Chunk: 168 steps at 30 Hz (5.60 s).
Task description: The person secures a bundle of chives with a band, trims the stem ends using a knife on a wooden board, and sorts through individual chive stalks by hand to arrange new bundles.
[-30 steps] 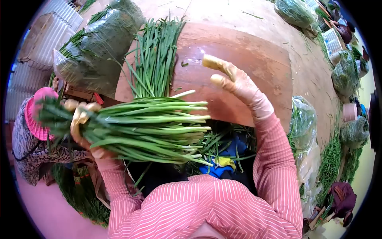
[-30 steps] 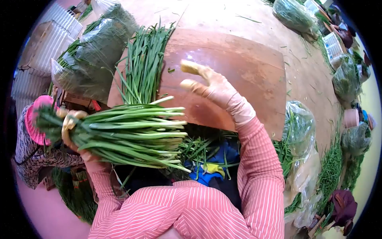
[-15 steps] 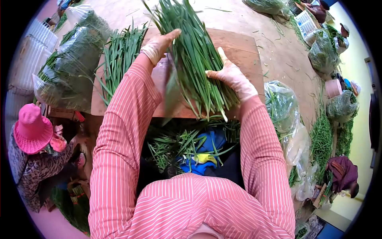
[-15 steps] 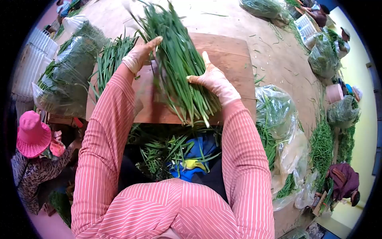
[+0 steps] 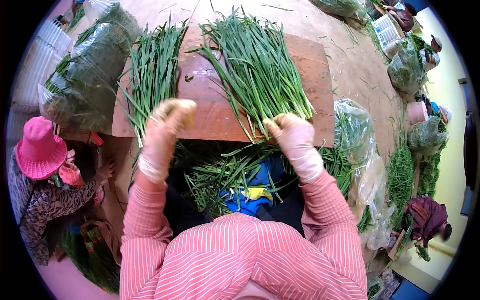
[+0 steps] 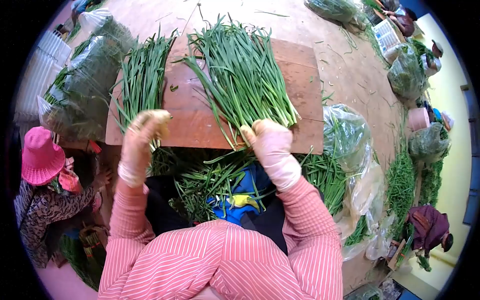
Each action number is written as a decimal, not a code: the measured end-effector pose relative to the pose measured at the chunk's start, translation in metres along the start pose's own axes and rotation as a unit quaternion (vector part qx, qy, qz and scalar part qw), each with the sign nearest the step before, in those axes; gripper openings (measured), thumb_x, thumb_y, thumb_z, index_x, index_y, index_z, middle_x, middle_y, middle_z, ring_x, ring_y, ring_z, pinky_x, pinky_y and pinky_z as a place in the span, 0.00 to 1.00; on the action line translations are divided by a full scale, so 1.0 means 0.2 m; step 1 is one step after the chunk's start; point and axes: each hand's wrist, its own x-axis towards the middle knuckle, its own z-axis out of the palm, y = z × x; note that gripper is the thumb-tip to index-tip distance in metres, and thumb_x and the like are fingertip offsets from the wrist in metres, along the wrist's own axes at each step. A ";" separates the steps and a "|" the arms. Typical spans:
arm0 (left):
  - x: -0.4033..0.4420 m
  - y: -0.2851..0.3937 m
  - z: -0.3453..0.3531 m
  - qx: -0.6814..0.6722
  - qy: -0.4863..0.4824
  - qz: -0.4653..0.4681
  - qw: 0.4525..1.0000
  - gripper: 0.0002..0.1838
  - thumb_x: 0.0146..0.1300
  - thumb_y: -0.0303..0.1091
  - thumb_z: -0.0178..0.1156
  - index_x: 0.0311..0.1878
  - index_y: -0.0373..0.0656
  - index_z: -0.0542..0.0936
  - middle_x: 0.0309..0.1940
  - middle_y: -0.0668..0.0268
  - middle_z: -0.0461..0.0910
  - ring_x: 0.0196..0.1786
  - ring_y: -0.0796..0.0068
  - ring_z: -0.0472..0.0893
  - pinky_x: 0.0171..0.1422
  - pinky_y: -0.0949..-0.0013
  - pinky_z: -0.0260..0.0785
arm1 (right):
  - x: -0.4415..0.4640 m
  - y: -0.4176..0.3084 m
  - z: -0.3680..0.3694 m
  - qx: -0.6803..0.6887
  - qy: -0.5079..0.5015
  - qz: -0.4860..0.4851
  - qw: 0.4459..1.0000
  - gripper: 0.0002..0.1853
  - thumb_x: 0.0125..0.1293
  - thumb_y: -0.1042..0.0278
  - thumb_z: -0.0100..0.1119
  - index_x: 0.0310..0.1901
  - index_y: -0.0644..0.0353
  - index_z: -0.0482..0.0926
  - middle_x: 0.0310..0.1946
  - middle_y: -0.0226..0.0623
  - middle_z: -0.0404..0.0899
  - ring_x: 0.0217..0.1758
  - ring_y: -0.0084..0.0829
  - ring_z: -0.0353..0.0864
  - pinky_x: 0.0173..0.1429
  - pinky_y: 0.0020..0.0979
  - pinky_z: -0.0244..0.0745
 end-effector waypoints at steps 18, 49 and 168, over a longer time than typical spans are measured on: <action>-0.11 -0.37 0.25 -0.191 -0.248 -0.213 0.926 0.21 0.71 0.46 0.49 0.54 0.38 0.76 0.37 0.70 0.79 0.35 0.84 0.75 0.41 0.78 0.68 | -0.13 -0.20 0.21 0.079 0.150 -0.138 0.976 0.08 0.57 0.61 0.61 0.33 0.55 0.78 0.23 0.36 0.74 0.24 0.38 0.75 0.30 0.37 0.71; -0.10 -0.53 0.22 -0.362 -0.194 -0.332 0.850 0.21 0.73 0.41 0.44 0.59 0.34 0.70 0.27 0.75 0.74 0.29 0.81 0.74 0.36 0.74 0.69 | -0.12 -0.18 0.30 0.031 -0.176 0.064 0.982 0.15 0.57 0.51 0.60 0.31 0.56 0.80 0.28 0.41 0.81 0.33 0.43 0.82 0.38 0.40 0.76; -0.31 -0.17 0.12 -0.455 -0.101 -0.079 0.881 0.26 0.67 0.48 0.54 0.59 0.37 0.69 0.20 0.75 0.66 0.23 0.81 0.67 0.31 0.73 0.61 | 0.04 -0.16 -0.03 0.465 0.055 0.099 0.878 0.13 0.65 0.62 0.60 0.42 0.64 0.81 0.28 0.29 0.81 0.30 0.15 0.75 0.37 0.19 0.71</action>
